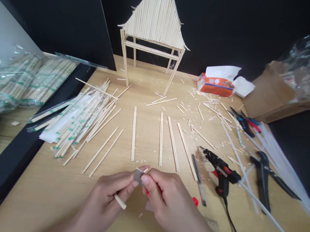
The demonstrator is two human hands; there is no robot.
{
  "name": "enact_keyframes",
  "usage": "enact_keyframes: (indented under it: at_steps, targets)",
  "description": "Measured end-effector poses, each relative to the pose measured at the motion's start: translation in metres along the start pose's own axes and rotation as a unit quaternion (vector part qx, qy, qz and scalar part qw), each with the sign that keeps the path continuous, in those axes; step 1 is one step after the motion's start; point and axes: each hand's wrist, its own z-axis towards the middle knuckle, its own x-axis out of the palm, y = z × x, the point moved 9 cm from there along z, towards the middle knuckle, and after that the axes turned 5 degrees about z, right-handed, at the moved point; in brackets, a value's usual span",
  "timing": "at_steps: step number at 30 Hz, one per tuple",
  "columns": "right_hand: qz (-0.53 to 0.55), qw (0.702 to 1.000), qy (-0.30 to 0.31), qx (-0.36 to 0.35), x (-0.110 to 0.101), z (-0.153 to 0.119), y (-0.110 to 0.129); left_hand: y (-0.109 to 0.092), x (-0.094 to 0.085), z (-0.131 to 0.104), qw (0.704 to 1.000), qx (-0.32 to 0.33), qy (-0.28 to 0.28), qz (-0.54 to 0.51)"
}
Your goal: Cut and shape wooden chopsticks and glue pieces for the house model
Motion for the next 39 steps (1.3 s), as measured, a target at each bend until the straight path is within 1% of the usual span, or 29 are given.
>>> enact_keyframes:
  at_steps: [8,11,13,14,16,17,18,19,20,21,22,24,25,26,28,30,36,39]
  targets:
    - [0.023,1.0,-0.01,0.009,0.002,0.001,0.0,0.001,0.0,0.0,1.0,-0.016,0.003,-0.008]
    - [0.035,0.999,-0.009,0.016,0.005,0.001,-0.002,0.001,0.0,-0.002,1.0,-0.006,0.002,-0.004]
    - [0.036,0.999,-0.01,0.01,0.001,0.002,-0.005,0.001,-0.001,-0.003,1.0,0.005,-0.004,0.003]
    - [0.032,0.999,-0.032,0.005,-0.009,0.001,-0.008,0.0,-0.003,-0.005,1.0,0.011,-0.011,0.007]
    - [0.025,0.991,-0.13,0.001,-0.043,-0.003,-0.017,-0.003,-0.007,-0.007,0.999,0.033,-0.027,0.012]
    - [0.023,0.974,-0.225,0.013,-0.069,-0.011,-0.023,-0.004,-0.01,-0.008,0.999,0.04,-0.035,0.01]
    - [0.035,0.952,-0.302,0.038,-0.091,-0.02,-0.03,-0.004,-0.011,-0.008,0.999,0.037,-0.039,0.005]
    - [0.051,0.944,-0.321,0.064,-0.101,-0.025,-0.036,-0.002,-0.012,-0.007,0.999,0.021,-0.039,-0.004]
    - [0.058,0.948,-0.305,0.074,-0.102,-0.024,-0.038,0.003,-0.011,-0.006,0.999,-0.007,-0.034,-0.017]
    - [0.062,0.964,-0.247,0.076,-0.094,-0.02,-0.035,0.009,-0.01,-0.004,0.998,-0.044,-0.027,-0.032]
    - [0.067,0.978,-0.183,0.072,-0.08,-0.015,-0.031,0.015,-0.007,-0.002,0.995,-0.082,-0.017,-0.048]
    - [0.06,0.993,-0.081,0.059,-0.048,-0.008,-0.021,0.023,-0.003,0.0,0.988,-0.13,-0.002,-0.078]
    - [0.05,0.996,-0.047,0.052,-0.034,-0.005,-0.017,0.025,-0.001,0.001,0.986,-0.14,0.001,-0.091]
    - [0.039,0.998,-0.028,0.047,-0.022,-0.003,-0.014,0.026,0.0,0.002,0.985,-0.143,0.004,-0.1]
    - [0.023,0.999,-0.009,0.037,-0.007,0.0,-0.01,0.026,0.003,0.003,0.985,-0.134,0.011,-0.108]
    - [0.02,0.999,-0.004,0.032,0.0,0.003,-0.009,0.024,0.005,0.004,0.987,-0.123,0.018,-0.106]
    - [0.019,0.999,0.0,0.031,-0.003,0.003,-0.011,0.013,0.004,0.007,0.993,-0.086,0.015,-0.086]
    - [0.03,0.999,-0.001,0.03,-0.003,0.004,-0.009,0.011,0.003,0.006,0.994,-0.079,0.009,-0.075]
